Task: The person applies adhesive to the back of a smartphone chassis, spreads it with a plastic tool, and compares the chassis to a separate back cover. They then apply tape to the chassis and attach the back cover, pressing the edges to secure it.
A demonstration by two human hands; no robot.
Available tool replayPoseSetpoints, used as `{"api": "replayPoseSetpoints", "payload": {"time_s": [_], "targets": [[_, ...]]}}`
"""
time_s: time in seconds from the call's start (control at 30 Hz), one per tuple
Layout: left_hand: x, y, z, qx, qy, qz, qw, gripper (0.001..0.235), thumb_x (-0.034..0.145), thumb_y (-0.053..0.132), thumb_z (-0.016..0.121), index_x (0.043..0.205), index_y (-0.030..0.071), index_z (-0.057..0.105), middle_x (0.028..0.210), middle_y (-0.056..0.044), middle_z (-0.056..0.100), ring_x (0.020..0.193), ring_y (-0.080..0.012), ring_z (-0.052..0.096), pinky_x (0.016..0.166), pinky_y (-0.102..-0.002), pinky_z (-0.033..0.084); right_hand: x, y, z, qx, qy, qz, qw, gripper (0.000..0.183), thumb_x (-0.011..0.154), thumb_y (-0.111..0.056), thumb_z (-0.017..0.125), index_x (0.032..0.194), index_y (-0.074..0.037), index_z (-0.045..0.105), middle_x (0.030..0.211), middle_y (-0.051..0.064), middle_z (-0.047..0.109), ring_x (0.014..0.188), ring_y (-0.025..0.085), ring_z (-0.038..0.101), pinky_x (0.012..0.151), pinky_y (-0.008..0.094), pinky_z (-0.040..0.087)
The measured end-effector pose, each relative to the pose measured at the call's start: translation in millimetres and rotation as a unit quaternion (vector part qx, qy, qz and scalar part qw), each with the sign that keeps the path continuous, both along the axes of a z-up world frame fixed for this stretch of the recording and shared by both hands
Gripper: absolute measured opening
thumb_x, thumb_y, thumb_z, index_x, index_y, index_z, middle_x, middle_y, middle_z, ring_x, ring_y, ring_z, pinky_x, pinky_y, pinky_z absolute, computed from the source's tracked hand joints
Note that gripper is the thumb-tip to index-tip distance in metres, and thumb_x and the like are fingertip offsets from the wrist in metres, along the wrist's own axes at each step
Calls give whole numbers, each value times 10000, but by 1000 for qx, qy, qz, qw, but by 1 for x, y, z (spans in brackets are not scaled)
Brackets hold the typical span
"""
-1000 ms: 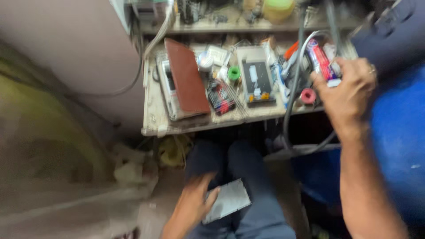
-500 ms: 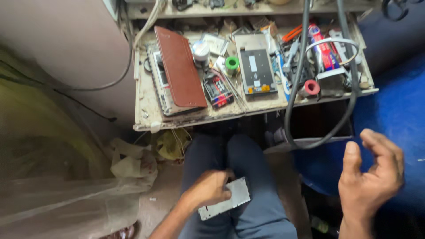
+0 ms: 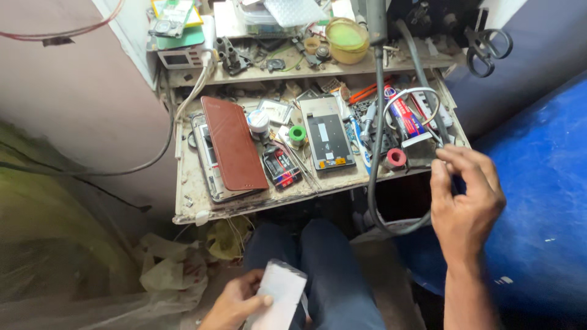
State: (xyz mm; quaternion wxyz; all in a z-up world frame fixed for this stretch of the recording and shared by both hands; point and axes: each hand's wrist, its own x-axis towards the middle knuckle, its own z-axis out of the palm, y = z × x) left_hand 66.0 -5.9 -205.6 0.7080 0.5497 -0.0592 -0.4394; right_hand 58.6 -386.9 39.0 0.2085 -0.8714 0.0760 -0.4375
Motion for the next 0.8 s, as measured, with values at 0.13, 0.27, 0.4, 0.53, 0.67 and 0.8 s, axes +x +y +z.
{"api": "replayPoseSetpoints", "payload": {"time_s": [0.13, 0.27, 0.4, 0.53, 0.67, 0.8], "targets": [[-19, 33, -73, -61, 54, 119, 989, 625, 795, 65, 773, 1353, -73, 528, 1185, -201, 736, 1117, -253, 700, 1012, -379, 502, 44, -20, 19, 18, -16, 17, 1000, 255, 961, 9, 732, 1210, 13, 676, 1209, 152, 667, 1013, 247, 678, 802, 323, 572], [-43, 56, -138, -102, 77, 175, 976, 665, 771, 17, 770, 1377, -31, 499, 1266, -209, 693, 1181, -274, 669, 1046, -420, 487, 85, -56, 24, -45, 31, 24, 998, 179, 997, -32, 749, 1167, 11, 712, 1044, 167, 711, 937, 259, 691, 781, 364, 558], [-35, 58, -172, -37, 65, 196, 978, 679, 794, 110, 721, 1413, -6, 465, 1297, -222, 667, 1189, -299, 663, 1036, -437, 497, 103, -80, 16, -38, 94, 12, 995, 200, 1031, -91, 767, 1216, -19, 752, 982, 178, 733, 823, 260, 699, 744, 384, 548], [-34, 58, -179, 1, 67, 205, 976, 700, 817, 203, 673, 1448, 19, 431, 1329, -235, 641, 1196, -324, 656, 1026, -455, 507, 113, -87, 15, 5, 105, -14, 994, 391, 939, -122, 802, 1290, -4, 678, 973, 177, 728, 777, 253, 715, 721, 375, 553], [-40, 52, -169, -8, 74, 224, 972, 728, 841, 297, 624, 1484, 43, 397, 1361, -248, 614, 1204, -348, 649, 1017, -473, 517, 121, -74, 28, -156, 62, -24, 985, 340, 888, -116, 840, 1190, -19, 718, 1045, 179, 707, 919, 326, 677, 816, 439, 538], [-35, 26, -127, -86, 89, 233, 965, 761, 864, 390, 576, 1520, 68, 363, 1393, -261, 588, 1212, -373, 643, 1007, -491, 526, 142, -48, 27, -251, 85, 109, 958, 181, 922, -74, 778, 1098, -48, 744, 1060, 158, 695, 1044, 369, 648, 934, 474, 523]]}}
